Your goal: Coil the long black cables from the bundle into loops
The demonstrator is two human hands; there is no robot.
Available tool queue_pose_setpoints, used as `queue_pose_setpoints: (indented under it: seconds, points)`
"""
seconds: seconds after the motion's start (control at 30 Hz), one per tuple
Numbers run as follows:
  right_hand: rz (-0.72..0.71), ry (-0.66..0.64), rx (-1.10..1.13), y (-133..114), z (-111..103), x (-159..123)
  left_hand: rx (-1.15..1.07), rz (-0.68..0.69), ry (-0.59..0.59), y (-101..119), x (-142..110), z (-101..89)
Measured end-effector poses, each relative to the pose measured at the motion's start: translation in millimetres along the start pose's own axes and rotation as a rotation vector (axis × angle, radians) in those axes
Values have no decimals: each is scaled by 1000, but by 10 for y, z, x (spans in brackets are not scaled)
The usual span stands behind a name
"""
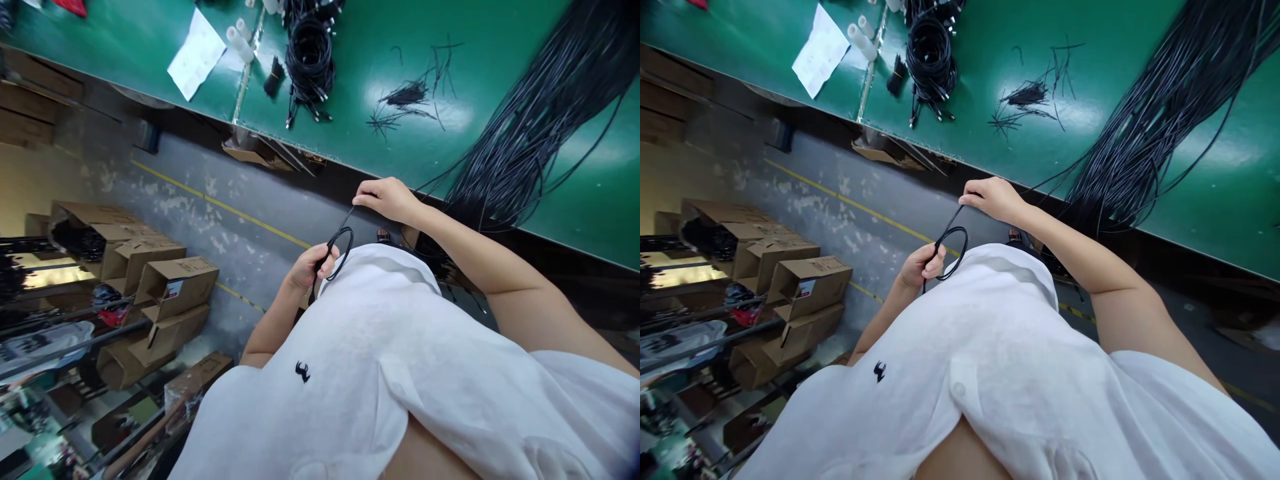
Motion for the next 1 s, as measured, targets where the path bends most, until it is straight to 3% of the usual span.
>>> queue_pose_setpoints:
  seconds: [0.13,0.2,0.27,0.3,0.37,0.47,0.5,0.57,0.7,0.77,0.87,1.0]
  points:
    - [-42,-59,-64,55,71,104,-24,-35,16,-28,-97,-86]
    - [-68,-103,-137,276,23,-4,-118,49,40,62,-223,-171]
    - [-55,-186,-248,682,-129,-301,-226,219,53,214,-379,-234]
    - [-28,-234,-316,936,-258,-518,-269,302,54,278,-444,-241]
    - [162,-248,-492,1519,-709,-1048,-305,360,38,313,-464,-159]
    - [402,-189,-671,1935,-1376,-1796,-274,230,-30,239,-272,135]
    - [480,-189,-716,1907,-1481,-1992,-263,194,-50,240,-211,226]
    - [515,-251,-721,1570,-1362,-2212,-264,191,-53,325,-143,313]
    - [48,-486,-350,174,-246,-2004,-263,269,61,563,-63,224]
    - [-110,-477,-234,-370,39,-1722,-155,229,105,554,81,249]
    - [-278,-390,-140,-776,27,-1189,67,103,41,372,368,490]
    - [-313,-320,-11,-785,-242,-664,241,-12,-155,152,457,824]
Point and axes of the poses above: each hand's wrist, its own x-axis towards the middle knuckle, its own z-axis out of the palm, y = z × x, the point moved 9 cm from there along x, towards the middle knuckle, and after that the axes turned 15 degrees about -z, right-handed, at the moved point
